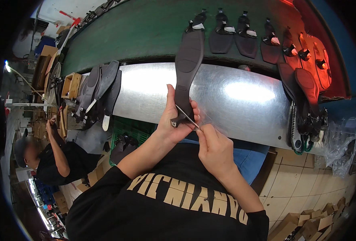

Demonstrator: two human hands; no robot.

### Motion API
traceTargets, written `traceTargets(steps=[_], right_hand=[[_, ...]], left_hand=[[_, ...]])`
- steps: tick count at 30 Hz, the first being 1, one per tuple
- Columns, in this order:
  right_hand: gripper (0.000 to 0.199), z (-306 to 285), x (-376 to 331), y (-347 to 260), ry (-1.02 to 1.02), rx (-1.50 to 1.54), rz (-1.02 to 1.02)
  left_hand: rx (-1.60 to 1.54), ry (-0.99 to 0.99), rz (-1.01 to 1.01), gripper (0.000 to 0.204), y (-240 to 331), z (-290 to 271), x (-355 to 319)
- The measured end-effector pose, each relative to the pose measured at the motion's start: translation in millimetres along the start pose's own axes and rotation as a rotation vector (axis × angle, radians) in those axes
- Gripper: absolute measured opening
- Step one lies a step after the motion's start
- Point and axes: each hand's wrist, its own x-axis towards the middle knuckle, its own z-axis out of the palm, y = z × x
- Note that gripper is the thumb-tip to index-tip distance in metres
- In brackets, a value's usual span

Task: The person attaches small white plastic clips to the heel area of dark grey shoe insoles using a screwdriver. They pick up an insole, insert the clip, and use the screwdriver to secure it before placing the finished insole on a metal table. The process is repeated for multiple insoles.

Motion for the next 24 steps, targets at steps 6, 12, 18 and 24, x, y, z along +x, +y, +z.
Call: traceTargets(steps=[6,12,18,24], right_hand=[[0.008,7,0,-6,0.032,0.015,-0.052],[0.007,10,-3,-8,-0.052,0.036,-0.079],[0.006,5,2,-11,0.028,0.066,-0.044],[0.027,-8,28,-20,0.143,0.144,-0.045]], left_hand=[[0.051,-0.127,-0.046,0.062,0,-8,1],[0.030,-0.110,-0.072,0.060,4,-19,8],[0.248,0.029,-0.050,0.068,19,-3,8],[0.289,-0.150,0.010,0.074,-9,8,0]])
